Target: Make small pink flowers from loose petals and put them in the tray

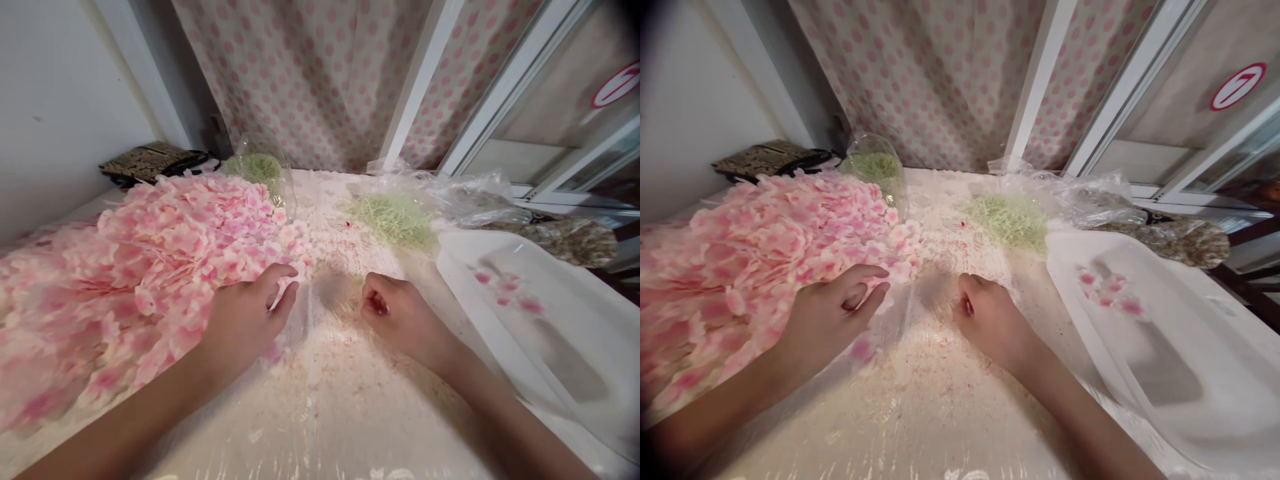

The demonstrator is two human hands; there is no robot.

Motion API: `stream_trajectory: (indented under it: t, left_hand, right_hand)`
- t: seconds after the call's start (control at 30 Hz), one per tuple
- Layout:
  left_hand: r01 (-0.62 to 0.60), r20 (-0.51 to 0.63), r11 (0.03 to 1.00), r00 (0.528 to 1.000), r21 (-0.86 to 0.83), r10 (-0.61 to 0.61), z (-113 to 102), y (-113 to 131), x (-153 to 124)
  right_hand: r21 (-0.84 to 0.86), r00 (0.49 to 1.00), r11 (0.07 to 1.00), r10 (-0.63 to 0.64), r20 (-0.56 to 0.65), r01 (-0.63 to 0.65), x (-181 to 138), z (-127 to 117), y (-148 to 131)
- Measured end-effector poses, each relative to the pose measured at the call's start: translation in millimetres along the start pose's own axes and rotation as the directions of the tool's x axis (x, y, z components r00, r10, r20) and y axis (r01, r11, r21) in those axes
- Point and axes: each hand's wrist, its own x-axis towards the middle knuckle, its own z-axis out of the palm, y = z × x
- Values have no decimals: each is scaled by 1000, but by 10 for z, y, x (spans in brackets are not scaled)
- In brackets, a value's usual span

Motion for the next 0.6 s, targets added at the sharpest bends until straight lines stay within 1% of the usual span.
stream_trajectory:
  t: [0.03, 0.07, 0.1, 0.17, 0.23, 0.3, 0.5, 0.6]
  left_hand:
    - [-34, 19, 984, 999, 176, 32, 10, -13, 15]
    - [-59, 46, 946, 998, 320, 47, 18, -23, 27]
    - [-78, 77, 901, 996, 427, 50, 22, -31, 38]
    - [-124, 139, 828, 989, 546, 57, 24, -44, 52]
    - [-163, 181, 788, 981, 594, 66, 26, -55, 60]
    - [-186, 212, 777, 975, 601, 69, 39, -70, 61]
    - [-244, 301, 778, 951, 580, 74, 83, -114, 48]
    - [-256, 335, 787, 940, 561, 67, 66, -96, 56]
  right_hand:
    - [18, 1000, 1000, 17, -15, -17, 6, -14, 6]
    - [40, 999, 999, 25, -29, -23, 12, -26, 13]
    - [63, 999, 998, 19, -43, -16, 16, -33, 19]
    - [99, 998, 995, -22, -66, 29, 17, -39, 28]
    - [112, 994, 989, -83, -77, 91, 6, -33, 33]
    - [112, 990, 986, -118, -74, 126, -10, -17, 33]
    - [117, 996, 989, -85, -25, 87, -23, 62, 8]
    - [153, 997, 986, -57, -47, 64, -12, 87, -3]
